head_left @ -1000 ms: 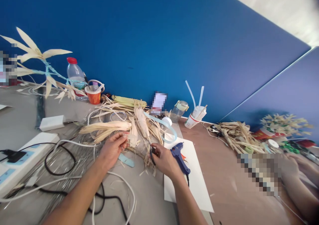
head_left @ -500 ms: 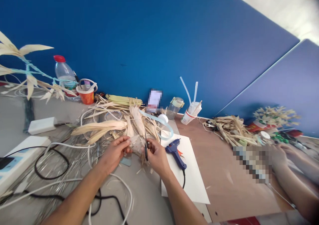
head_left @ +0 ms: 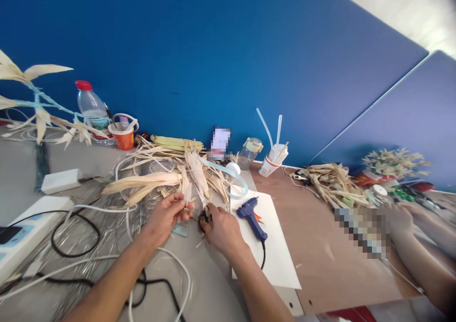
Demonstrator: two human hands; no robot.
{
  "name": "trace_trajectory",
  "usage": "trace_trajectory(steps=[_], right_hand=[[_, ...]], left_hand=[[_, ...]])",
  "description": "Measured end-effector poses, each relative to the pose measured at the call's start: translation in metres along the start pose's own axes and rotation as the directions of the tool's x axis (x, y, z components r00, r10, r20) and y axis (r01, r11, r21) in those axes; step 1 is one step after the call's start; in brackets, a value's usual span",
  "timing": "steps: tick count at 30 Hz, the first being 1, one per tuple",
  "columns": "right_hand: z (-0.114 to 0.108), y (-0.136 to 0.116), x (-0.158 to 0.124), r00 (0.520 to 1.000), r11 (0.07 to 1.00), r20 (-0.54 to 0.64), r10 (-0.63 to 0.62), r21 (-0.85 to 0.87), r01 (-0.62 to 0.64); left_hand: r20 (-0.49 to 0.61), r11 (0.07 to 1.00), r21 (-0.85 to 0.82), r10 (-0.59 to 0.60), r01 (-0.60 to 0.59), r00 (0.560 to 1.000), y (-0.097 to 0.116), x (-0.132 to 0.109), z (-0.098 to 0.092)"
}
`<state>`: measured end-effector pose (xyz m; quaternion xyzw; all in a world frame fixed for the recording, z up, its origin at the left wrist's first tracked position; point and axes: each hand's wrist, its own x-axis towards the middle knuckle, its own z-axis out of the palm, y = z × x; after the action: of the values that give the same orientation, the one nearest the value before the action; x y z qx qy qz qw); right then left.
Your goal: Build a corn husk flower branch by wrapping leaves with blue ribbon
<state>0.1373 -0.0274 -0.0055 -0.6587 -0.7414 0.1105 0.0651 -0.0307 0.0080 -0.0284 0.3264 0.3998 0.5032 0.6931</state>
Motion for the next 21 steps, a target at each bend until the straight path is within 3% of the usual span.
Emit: trace_trajectory(steps=[8, 13, 15, 18, 21], right_hand=[[-0.007, -0.007, 0.000, 0.998, 0.997, 0.046, -0.045, -0.061, 0.048], [-0.015, -0.009, -0.003, 0.999, 0.999, -0.014, -0.039, -0.022, 0.038], [-0.018, -0.010, -0.002, 0.993, 0.996, -0.108, -0.045, 0.077, 0.053], [-0.017, -0.015, 0.004, 0.973, 0.925, -0.230, -0.020, 0.366, 0.105], [-0.007, -0.024, 0.016, 0.977, 0.785, -0.204, 0.068, 0.615, 0.074]], left_hand=[[-0.092, 0.996, 0.019, 0.087, -0.086, 0.992, -0.001, 0.002, 0.001], [-0.061, 0.994, 0.042, 0.103, -0.100, 0.993, 0.001, 0.001, 0.001], [-0.051, 0.994, 0.048, 0.101, -0.099, 0.994, 0.001, 0.000, 0.002], [-0.031, 0.994, 0.067, 0.091, -0.089, 0.995, 0.001, -0.001, 0.003], [0.004, 0.989, 0.118, 0.088, -0.088, 0.996, -0.001, -0.001, 0.003]])
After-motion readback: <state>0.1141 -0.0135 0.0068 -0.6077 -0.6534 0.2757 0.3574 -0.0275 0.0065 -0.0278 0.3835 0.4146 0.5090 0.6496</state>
